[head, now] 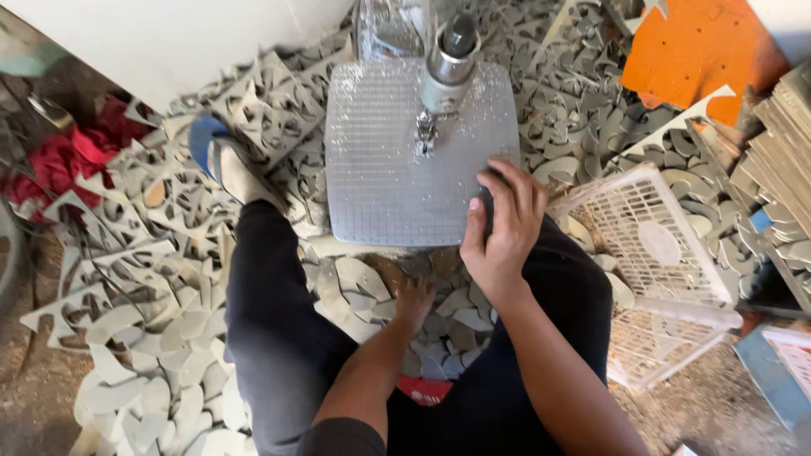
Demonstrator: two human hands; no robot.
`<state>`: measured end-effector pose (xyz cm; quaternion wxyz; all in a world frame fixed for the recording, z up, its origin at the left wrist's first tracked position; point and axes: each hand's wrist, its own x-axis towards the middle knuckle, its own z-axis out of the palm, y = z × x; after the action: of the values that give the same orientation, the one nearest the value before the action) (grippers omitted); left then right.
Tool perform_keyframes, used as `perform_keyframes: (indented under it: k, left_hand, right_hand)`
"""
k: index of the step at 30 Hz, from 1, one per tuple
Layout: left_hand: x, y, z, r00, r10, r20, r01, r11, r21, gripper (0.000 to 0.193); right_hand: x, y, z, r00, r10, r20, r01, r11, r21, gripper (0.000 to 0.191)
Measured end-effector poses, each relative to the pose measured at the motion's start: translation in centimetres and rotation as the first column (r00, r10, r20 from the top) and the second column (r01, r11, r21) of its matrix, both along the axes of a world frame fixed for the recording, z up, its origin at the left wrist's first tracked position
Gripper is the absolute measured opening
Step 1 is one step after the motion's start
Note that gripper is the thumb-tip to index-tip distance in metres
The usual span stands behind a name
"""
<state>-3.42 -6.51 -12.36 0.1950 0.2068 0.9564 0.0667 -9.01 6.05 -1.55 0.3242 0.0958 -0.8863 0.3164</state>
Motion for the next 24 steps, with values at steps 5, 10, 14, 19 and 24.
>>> perform_keyframes:
  k: [5,10,14,19,24]
  left_hand:
    - [-0.9,0.0,-0.5,0.987,-0.071,-0.145,0.073,0.997,0.008,0.038]
    - [-1.4,0.3,-0.6,0.994,-0.017,0.108,0.021,0.999,-0.035,0.078]
    - [-1.5,1.5,0.4,0.965,0.026,0.259,-0.028,1.000,0.004,0.091]
    - [-2.6,2.8,5.3,0.802,-0.406,0.438,0.416,0.906,0.079,0.084]
    - [-1.5,-2.9,15.2,0.868,-0.453,0.206,0.166,0.653,0.739,0.084]
  right_hand:
    - [-0.8,0.1,-0.7,1.000,0.001,-0.022,-0.001,1.000,0.012,0.024]
    - [-1.0,0.1,-0.7,1.000,0.013,-0.020,-0.013,1.000,-0.012,0.023]
    - [-0.6,0.2,-0.7,1.000,0.028,-0.001,-0.028,1.000,-0.005,0.025]
    - [-0.9,2.0,-1.4,0.993,0.118,-0.013,-0.118,0.982,-0.146,0.019]
    - [-1.1,5.6,-1.3,0.896,0.426,-0.123,-0.355,0.524,-0.774,0.019]
